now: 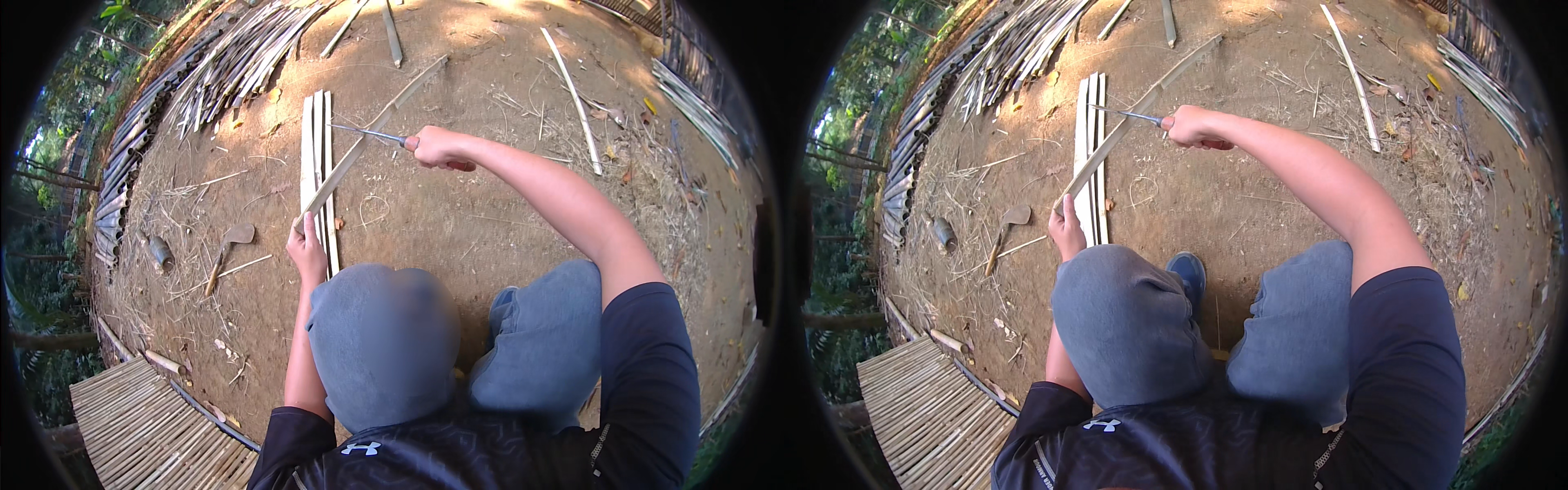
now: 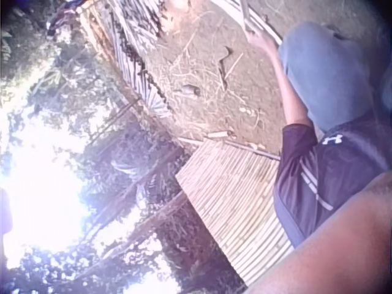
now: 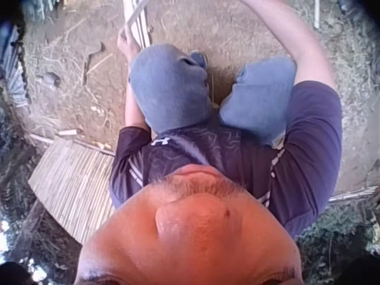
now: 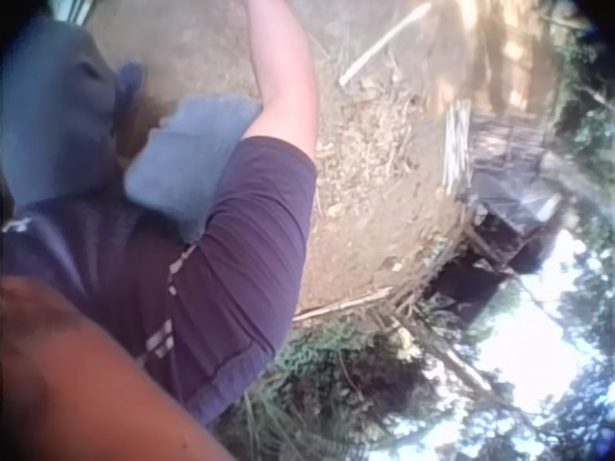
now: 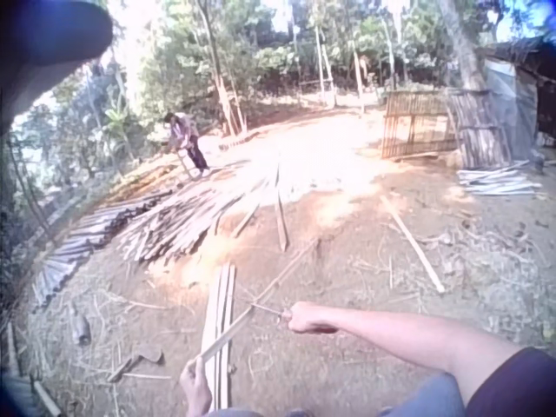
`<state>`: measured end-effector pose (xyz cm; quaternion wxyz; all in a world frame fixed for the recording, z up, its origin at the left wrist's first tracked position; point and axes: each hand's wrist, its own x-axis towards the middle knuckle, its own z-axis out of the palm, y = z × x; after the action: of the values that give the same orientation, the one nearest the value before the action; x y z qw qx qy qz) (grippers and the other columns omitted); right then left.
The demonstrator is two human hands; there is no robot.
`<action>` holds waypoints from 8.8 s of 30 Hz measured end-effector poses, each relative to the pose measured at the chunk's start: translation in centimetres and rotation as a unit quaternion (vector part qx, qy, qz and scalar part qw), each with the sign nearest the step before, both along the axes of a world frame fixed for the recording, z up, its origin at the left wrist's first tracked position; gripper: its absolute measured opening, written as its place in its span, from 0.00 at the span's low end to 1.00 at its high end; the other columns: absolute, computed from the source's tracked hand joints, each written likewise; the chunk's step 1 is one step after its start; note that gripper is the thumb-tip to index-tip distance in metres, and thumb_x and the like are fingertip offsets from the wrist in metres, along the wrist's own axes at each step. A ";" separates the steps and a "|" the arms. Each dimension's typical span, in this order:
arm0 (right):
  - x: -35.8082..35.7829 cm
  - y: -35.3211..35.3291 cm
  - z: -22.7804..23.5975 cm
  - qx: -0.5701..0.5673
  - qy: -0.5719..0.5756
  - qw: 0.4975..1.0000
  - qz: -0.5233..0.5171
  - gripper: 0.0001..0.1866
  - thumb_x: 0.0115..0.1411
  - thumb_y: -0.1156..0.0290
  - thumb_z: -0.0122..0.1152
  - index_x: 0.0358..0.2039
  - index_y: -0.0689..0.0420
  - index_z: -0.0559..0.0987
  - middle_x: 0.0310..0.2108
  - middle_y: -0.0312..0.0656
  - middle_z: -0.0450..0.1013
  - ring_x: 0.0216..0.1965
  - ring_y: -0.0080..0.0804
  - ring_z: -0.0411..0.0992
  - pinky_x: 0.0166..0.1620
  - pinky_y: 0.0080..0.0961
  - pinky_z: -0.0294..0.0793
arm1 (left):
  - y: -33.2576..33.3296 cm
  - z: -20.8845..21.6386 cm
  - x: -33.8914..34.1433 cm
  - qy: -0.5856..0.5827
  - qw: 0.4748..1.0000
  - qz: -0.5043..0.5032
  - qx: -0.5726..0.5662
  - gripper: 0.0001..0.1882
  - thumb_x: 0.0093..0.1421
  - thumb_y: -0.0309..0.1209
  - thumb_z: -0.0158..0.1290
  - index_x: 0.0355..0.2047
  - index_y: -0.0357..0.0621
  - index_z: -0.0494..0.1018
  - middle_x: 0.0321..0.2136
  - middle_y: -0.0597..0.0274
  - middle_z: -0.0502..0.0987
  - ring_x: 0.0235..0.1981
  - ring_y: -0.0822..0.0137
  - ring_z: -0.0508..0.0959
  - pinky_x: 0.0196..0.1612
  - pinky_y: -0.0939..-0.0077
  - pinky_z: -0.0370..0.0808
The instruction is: The person holds a bamboo strip and shaves the edges using a large knife, turning the strip over to work on different sides.
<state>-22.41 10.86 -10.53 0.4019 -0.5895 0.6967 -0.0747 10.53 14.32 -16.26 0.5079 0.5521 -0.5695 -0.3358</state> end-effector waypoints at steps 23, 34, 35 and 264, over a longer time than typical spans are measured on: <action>-1.1 -1.2 -0.5 -0.114 0.133 0.984 0.025 0.18 0.65 0.61 0.54 0.39 0.64 0.80 0.34 0.53 0.79 0.37 0.46 0.81 0.38 0.40 0.79 | -0.8 0.8 -0.3 0.013 1.000 0.010 -0.007 0.16 0.69 0.40 0.53 0.27 0.46 0.71 0.17 0.79 0.60 0.18 0.83 0.56 0.21 0.81 0.51; 0.7 1.9 3.1 -0.197 0.210 0.957 0.025 0.11 0.66 0.67 0.53 0.44 0.61 0.74 0.35 0.59 0.78 0.40 0.55 0.79 0.41 0.50 0.78 | -2.8 3.4 -0.5 0.049 0.994 0.003 -0.093 0.14 0.69 0.35 0.51 0.33 0.34 0.76 0.18 0.70 0.67 0.23 0.79 0.63 0.25 0.77 0.62; 1.1 2.5 3.6 -0.188 0.207 0.960 0.029 0.11 0.66 0.68 0.53 0.44 0.61 0.74 0.34 0.58 0.78 0.39 0.55 0.80 0.40 0.51 0.78 | -2.8 4.2 -0.8 0.055 0.993 0.008 -0.106 0.15 0.69 0.35 0.52 0.31 0.35 0.75 0.17 0.70 0.66 0.23 0.79 0.62 0.24 0.76 0.60; -15.3 0.8 -10.9 -0.251 0.002 0.917 -0.309 0.17 0.66 0.63 0.51 0.27 0.63 0.75 0.24 0.46 0.74 0.18 0.34 0.72 0.23 0.33 0.72 | -12.8 36.3 -20.2 0.294 0.866 -0.130 -0.384 0.21 0.72 0.48 0.28 0.28 0.48 0.58 0.17 0.65 0.61 0.16 0.71 0.55 0.19 0.74 0.53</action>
<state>-37.70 11.64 -21.39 0.1963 -0.4268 0.8030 -0.3668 -9.62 1.55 20.00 0.7752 0.1103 -0.5447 -0.3004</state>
